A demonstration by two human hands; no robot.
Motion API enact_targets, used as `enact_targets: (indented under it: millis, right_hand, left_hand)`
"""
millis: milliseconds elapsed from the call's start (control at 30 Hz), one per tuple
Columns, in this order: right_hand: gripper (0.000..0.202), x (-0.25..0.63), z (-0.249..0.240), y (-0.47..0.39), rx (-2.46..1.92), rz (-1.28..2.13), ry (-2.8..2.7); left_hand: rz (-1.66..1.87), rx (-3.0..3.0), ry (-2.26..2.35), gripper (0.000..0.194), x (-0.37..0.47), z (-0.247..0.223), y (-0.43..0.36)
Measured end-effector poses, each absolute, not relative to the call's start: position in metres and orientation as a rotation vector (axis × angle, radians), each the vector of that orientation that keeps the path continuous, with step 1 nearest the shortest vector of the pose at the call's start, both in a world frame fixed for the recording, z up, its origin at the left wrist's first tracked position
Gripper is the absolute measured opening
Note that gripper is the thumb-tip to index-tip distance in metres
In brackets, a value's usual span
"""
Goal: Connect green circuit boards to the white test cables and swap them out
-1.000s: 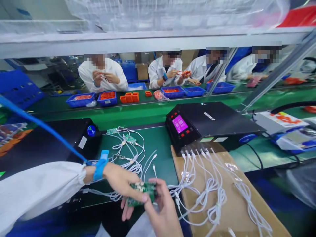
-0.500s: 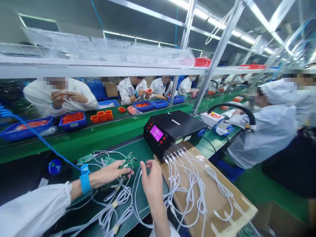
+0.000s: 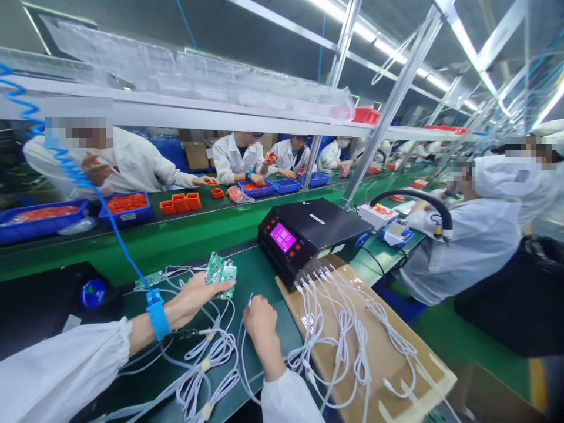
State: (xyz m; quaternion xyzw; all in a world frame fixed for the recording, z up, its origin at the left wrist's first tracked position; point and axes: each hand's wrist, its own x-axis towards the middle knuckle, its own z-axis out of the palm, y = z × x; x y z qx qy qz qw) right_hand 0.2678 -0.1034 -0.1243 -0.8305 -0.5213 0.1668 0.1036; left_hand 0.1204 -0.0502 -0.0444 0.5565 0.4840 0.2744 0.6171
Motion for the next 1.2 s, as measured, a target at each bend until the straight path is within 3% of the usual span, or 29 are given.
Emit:
enact_targets:
  millis: [167,467,667,767,1200]
  right_hand:
    - [0.03,0.256,-0.124,-0.092,-2.416,0.468,-1.526]
    - [0.027,0.251,-0.13,-0.092,-2.357,0.365,-1.542]
    - [0.014,0.267,-0.129,-0.118,-1.502,0.609,-1.345]
    - [0.019,0.268,-0.124,-0.13,-1.302,0.637,-1.294]
    - [0.026,0.263,-0.121,-0.133,-1.246,0.668,-1.204]
  left_hand:
    - [0.687,1.169,1.066,0.04,0.123,-0.034,-0.055]
    - [0.77,1.2,1.073,0.043,0.117,-0.043,-0.044]
    - [0.837,1.179,1.123,0.046,0.117,-0.042,-0.041]
    - [0.853,1.181,1.129,0.045,0.118,-0.043,-0.04]
    - [0.878,1.103,1.045,0.041,0.125,-0.037,-0.047]
